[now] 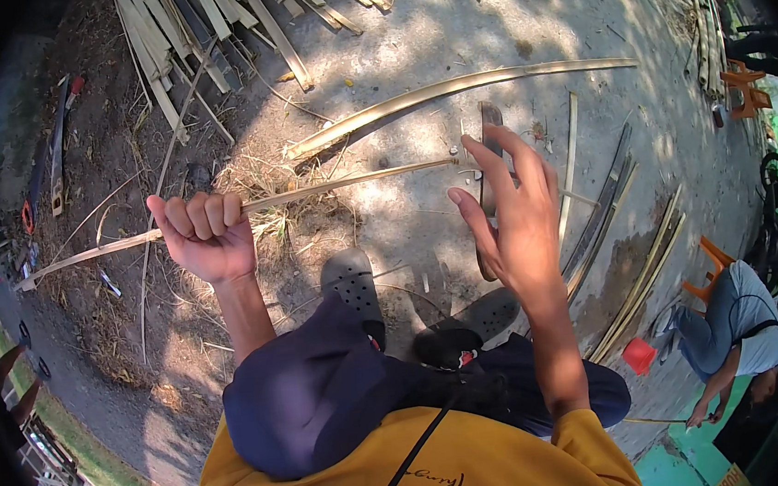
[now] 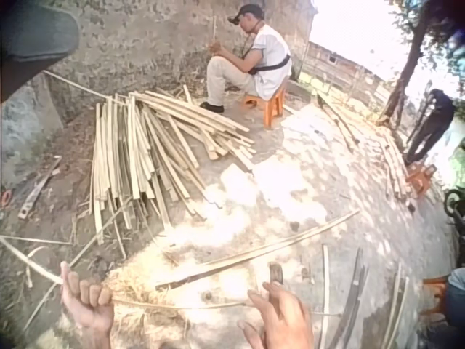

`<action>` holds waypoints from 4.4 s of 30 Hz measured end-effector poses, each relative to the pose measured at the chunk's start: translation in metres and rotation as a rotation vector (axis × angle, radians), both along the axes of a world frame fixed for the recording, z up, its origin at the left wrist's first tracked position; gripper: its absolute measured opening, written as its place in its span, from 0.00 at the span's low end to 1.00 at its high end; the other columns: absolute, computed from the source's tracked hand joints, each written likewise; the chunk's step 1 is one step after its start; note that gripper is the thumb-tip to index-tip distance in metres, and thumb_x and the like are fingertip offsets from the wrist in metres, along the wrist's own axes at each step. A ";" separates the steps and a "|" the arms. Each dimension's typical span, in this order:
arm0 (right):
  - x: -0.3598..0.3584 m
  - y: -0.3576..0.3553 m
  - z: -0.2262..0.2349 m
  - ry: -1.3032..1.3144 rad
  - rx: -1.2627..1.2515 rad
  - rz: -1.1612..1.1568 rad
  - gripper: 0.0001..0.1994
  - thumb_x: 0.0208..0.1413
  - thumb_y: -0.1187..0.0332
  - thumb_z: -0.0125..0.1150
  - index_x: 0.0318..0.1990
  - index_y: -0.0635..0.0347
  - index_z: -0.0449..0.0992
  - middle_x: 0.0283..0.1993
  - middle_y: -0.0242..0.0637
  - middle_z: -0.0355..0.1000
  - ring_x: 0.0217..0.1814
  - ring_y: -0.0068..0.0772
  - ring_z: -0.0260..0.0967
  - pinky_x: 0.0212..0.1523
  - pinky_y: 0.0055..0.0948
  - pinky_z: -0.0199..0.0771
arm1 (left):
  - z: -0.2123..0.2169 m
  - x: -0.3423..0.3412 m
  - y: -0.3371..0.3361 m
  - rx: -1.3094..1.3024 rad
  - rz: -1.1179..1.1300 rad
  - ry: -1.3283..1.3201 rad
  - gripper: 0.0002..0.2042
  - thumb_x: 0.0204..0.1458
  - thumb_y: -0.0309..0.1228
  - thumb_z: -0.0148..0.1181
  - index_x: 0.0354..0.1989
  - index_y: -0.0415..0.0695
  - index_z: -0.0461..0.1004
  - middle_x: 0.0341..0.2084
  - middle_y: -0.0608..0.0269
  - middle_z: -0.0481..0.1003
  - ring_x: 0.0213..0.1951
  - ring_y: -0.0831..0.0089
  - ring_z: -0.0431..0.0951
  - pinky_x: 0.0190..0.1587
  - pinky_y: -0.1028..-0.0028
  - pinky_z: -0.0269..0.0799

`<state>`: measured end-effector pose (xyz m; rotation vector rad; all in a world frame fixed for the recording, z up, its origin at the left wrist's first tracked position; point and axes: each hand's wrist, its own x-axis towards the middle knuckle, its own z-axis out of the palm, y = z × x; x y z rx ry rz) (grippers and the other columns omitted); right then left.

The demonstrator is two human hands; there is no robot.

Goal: The person scrapes a long strip of bamboo using a knife, then uses a thin thread to split or refine a small section of the bamboo strip. The person handles the bamboo strip by hand, pulling it through the thread multiple times.

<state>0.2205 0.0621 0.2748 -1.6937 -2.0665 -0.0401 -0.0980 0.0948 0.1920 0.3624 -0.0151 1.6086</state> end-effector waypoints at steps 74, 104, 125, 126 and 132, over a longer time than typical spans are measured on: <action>0.024 0.000 0.054 0.410 -0.303 0.421 0.13 0.44 0.79 0.73 0.40 0.57 0.85 0.31 0.33 0.77 0.29 0.28 0.77 0.29 0.27 0.76 | 0.118 0.088 -0.007 0.552 -0.029 1.977 0.07 0.52 0.27 0.72 0.37 0.41 0.83 0.28 0.57 0.83 0.26 0.61 0.82 0.29 0.68 0.75; 0.000 -0.003 0.003 1.837 -0.863 -0.052 0.13 0.69 0.63 0.60 0.46 0.67 0.79 0.29 0.24 0.67 0.29 0.13 0.56 0.32 0.19 0.55 | 0.082 0.116 0.003 0.609 0.507 1.974 0.08 0.49 0.26 0.74 0.36 0.48 0.83 0.21 0.66 0.77 0.18 0.69 0.72 0.22 0.69 0.62; -0.026 -0.012 -0.006 2.082 -0.478 -0.066 0.09 0.70 0.66 0.61 0.45 0.64 0.77 0.30 0.26 0.66 0.30 0.17 0.57 0.33 0.22 0.57 | 0.074 0.133 -0.013 0.481 0.581 1.866 0.12 0.47 0.28 0.73 0.40 0.50 0.81 0.18 0.69 0.70 0.18 0.70 0.72 0.21 0.70 0.63; -0.022 -0.010 -0.004 2.080 -0.476 -0.066 0.09 0.70 0.66 0.61 0.45 0.64 0.77 0.30 0.26 0.66 0.30 0.17 0.57 0.33 0.22 0.57 | 0.077 0.133 -0.014 0.489 0.554 1.888 0.11 0.47 0.27 0.73 0.39 0.50 0.81 0.19 0.68 0.71 0.18 0.69 0.72 0.21 0.69 0.63; -0.012 -0.005 0.001 1.949 -0.491 0.052 0.12 0.70 0.64 0.61 0.49 0.65 0.78 0.31 0.26 0.68 0.31 0.16 0.59 0.34 0.21 0.58 | 0.073 0.125 -0.014 0.465 0.493 1.843 0.09 0.48 0.27 0.72 0.38 0.49 0.81 0.20 0.67 0.73 0.19 0.66 0.73 0.22 0.67 0.65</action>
